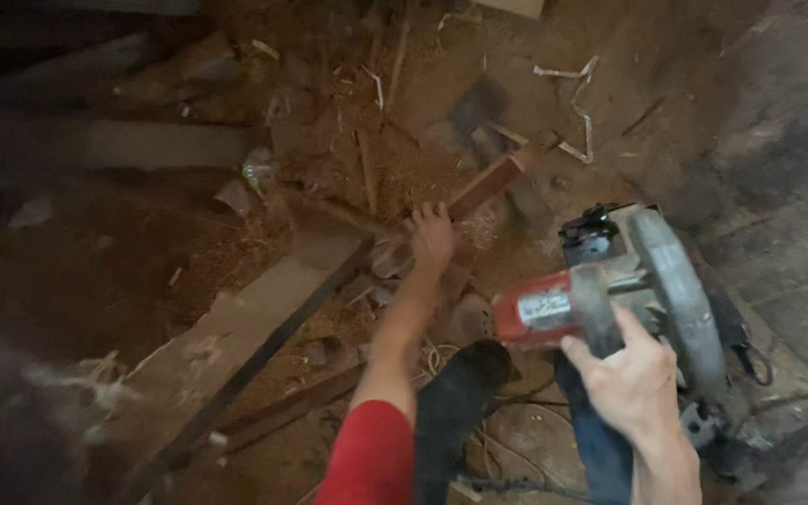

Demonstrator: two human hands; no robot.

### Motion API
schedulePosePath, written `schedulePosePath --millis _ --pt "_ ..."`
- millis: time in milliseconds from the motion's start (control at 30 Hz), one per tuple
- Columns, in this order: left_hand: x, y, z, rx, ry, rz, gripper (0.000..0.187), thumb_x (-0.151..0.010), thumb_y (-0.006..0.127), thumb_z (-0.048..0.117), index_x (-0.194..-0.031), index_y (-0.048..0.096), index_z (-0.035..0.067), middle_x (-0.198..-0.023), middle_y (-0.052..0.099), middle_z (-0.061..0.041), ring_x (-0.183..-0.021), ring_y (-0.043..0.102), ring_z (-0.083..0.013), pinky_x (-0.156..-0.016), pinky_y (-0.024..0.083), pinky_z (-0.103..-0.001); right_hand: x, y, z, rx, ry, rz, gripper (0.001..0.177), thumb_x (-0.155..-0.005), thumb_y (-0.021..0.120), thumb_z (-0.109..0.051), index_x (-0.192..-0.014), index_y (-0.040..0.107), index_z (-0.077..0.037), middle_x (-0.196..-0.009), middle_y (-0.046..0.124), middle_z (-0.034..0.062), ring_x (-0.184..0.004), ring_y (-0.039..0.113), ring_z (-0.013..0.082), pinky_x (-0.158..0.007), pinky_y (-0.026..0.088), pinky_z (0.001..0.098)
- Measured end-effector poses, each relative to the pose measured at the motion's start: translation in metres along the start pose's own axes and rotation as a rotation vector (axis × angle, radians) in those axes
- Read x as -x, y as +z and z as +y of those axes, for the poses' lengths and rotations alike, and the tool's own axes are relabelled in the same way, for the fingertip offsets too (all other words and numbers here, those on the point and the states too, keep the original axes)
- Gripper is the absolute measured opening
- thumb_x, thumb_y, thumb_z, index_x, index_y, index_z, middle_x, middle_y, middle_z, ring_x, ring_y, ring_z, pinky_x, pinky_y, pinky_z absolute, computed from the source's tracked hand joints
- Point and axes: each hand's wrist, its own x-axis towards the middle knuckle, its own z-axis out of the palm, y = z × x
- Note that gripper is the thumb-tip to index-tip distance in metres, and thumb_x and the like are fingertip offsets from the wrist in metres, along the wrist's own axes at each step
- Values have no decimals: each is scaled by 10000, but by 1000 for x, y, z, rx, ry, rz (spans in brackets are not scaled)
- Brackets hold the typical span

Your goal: The person uses a circular saw to cut several long wooden planks into shorter pieces on a workbench. After cutting, the person uses a small axe to split some of the cut pieces and then arranges the resulting pieces on the bench.

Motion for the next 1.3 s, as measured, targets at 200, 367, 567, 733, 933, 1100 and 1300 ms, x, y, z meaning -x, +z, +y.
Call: schedulePosePath --millis 200,367,567,733,933,1100,1300 --pt "89 -149 49 324 176 135 666 -884 719 310 -1257 438 -165 -1253 457 -295 -1162 485 -451 -952 471 -504 72 -50 -12 -217 -153 182 374 -802 821 -201 -1121 718 -36 -888 752 87 -779 664 167 -761 543 333" --pt "242 -321 102 711 323 468 514 -718 764 188 -1174 599 19 -1124 610 -209 -1087 592 -392 -958 513 -472 159 -100 -27 -303 -93 249 421 -782 822 -150 -1162 697 -18 -857 709 62 -667 628 156 -614 531 326" --pt "451 -526 145 764 848 492 327 -586 795 195 -886 711 94 -860 711 -146 -818 705 -379 -756 595 -443 268 -146 -65 -630 -87 236 364 -836 767 5 -1163 613 -37 -765 629 71 -528 565 193 -454 457 348" --pt "594 -610 165 639 995 690 389 -575 744 305 -890 663 91 -866 681 -102 -847 696 -313 -718 557 -430 332 -153 -104 -738 -200 242 340 -843 763 9 -1151 625 -30 -794 643 74 -560 583 192 -476 471 341" --pt "680 -628 129 501 799 821 295 -686 745 344 -891 675 144 -834 661 -61 -834 673 -268 -639 529 -431 387 -142 -154 -708 -307 162 312 -852 758 14 -1138 639 -22 -829 660 76 -598 605 191 -501 489 332" --pt "690 -618 67 227 442 900 228 -778 745 376 -891 684 188 -807 645 -26 -823 655 -229 -574 506 -432 408 -124 -171 -607 -343 76 289 -859 754 18 -1126 651 -15 -858 675 78 -630 623 189 -523 504 325" --pt "660 -527 -105 30 312 687 326 -759 749 328 -1038 673 176 -991 667 -48 -982 611 -259 -750 472 -462 400 -105 -158 -527 -416 -112 256 -884 746 19 -1128 673 -5 -876 674 94 -639 609 205 -543 497 326"
